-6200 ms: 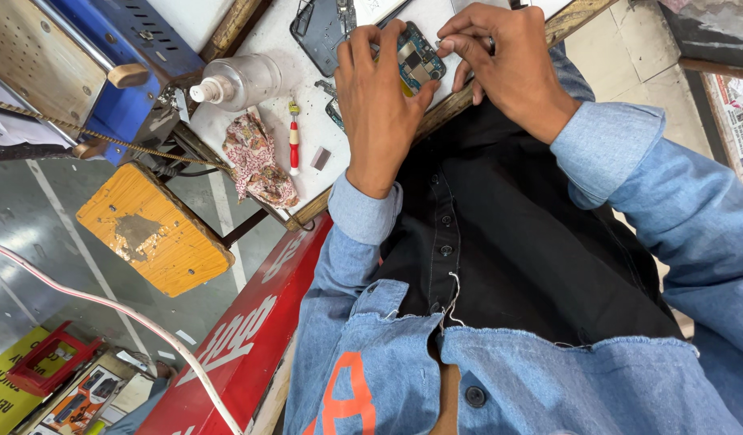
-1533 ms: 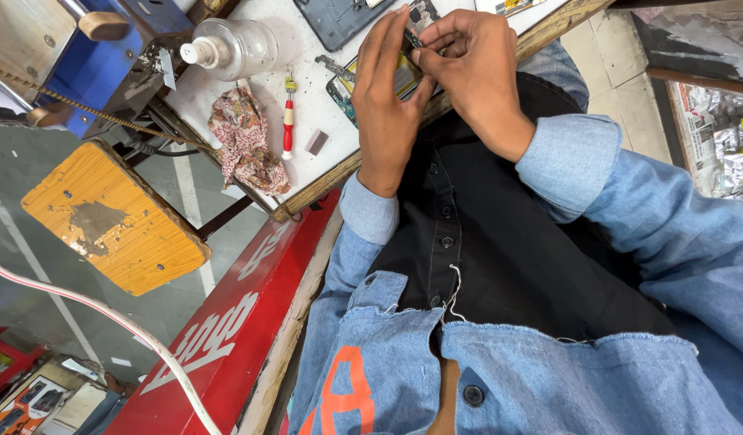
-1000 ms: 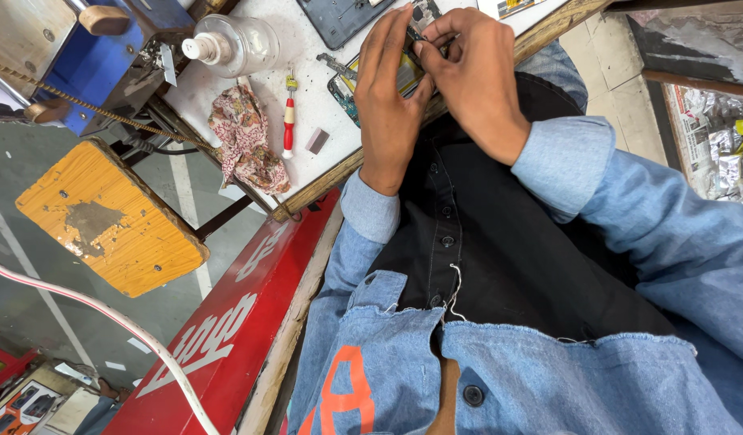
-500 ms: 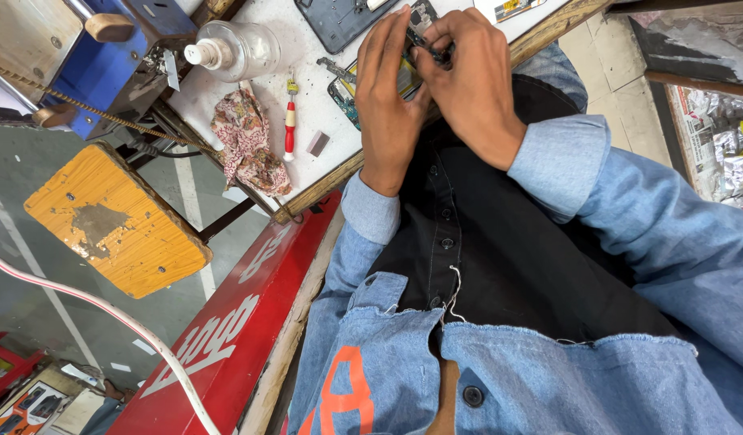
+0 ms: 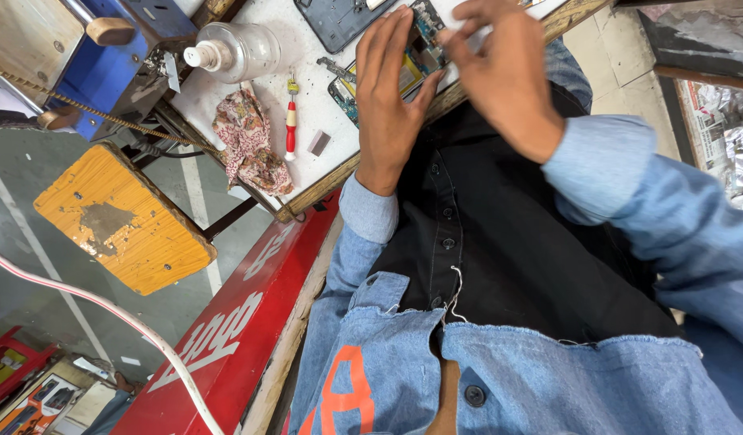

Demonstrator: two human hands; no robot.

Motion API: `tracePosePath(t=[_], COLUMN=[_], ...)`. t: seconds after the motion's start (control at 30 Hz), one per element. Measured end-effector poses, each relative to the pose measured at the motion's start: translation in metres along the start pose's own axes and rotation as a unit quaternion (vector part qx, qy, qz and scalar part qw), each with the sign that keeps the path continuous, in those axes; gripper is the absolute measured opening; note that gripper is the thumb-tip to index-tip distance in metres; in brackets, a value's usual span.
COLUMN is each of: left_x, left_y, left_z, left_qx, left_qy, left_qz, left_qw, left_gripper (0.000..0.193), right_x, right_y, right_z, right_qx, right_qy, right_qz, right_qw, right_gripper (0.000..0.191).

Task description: The person works on a disassembled smartphone, connecting a small circuit board to the mainboard and using a screwdriver to tighten screws on the device. The person handles the phone chassis, circuit board, and screwdriver throughout the clip.

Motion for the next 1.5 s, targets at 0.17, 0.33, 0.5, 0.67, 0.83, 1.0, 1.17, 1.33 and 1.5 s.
tracePosePath(t=[0.17,0.33,0.5,0.67,0.83,1.0,1.17,1.33,1.5], left_x=[-0.003,-0.007,-0.011,-0.014,-0.014,-0.012,-0.01,-0.009,-0.009], left_y=[0.006,0.011,0.014,0.015,0.016,0.016,0.014,0.015,0.015], left_z=[-0.006,-0.007,-0.006,-0.005,-0.003,-0.001,0.0,0.002,0.001], left_qx=[0.027,0.046,0.053,0.074,0.07,0.052,0.049,0.048,0.046], left_qy=[0.004,0.002,0.002,0.017,0.02,0.018,0.011,0.011,0.022], left_qz=[-0.038,-0.076,-0.105,-0.138,-0.135,-0.113,-0.096,-0.097,-0.1], left_qw=[0.999,0.996,0.993,0.988,0.988,0.992,0.994,0.994,0.994], left_gripper=[0.075,0.068,0.062,0.059,0.057,0.058,0.058,0.059,0.058], right_x=[-0.001,-0.009,0.001,0.023,0.027,0.021,0.02,0.018,0.023], right_y=[-0.037,-0.04,-0.031,-0.022,-0.011,-0.014,-0.01,0.004,0.004], right_z=[0.004,0.005,0.01,0.018,0.022,0.024,0.029,0.03,0.032], right_qx=[-0.014,0.015,0.014,0.006,0.017,0.022,0.006,0.02,0.033], right_qy=[-0.065,-0.009,-0.05,-0.18,-0.223,-0.222,-0.267,-0.279,-0.31], right_qz=[-0.031,-0.018,-0.004,0.163,0.285,0.269,0.334,0.457,0.466], right_qw=[0.997,1.0,0.999,0.97,0.932,0.937,0.904,0.845,0.828], right_gripper=[0.012,0.015,0.016,0.022,0.04,0.049,0.047,0.06,0.062])
Point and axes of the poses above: each hand's wrist, its own z-axis away from the middle knuckle, its own y-axis out of the palm, x = y × z, the point moved 6 cm from there along -z, towards the middle knuckle, and after that the axes turned 7 degrees about y, right-handed, at the moved point
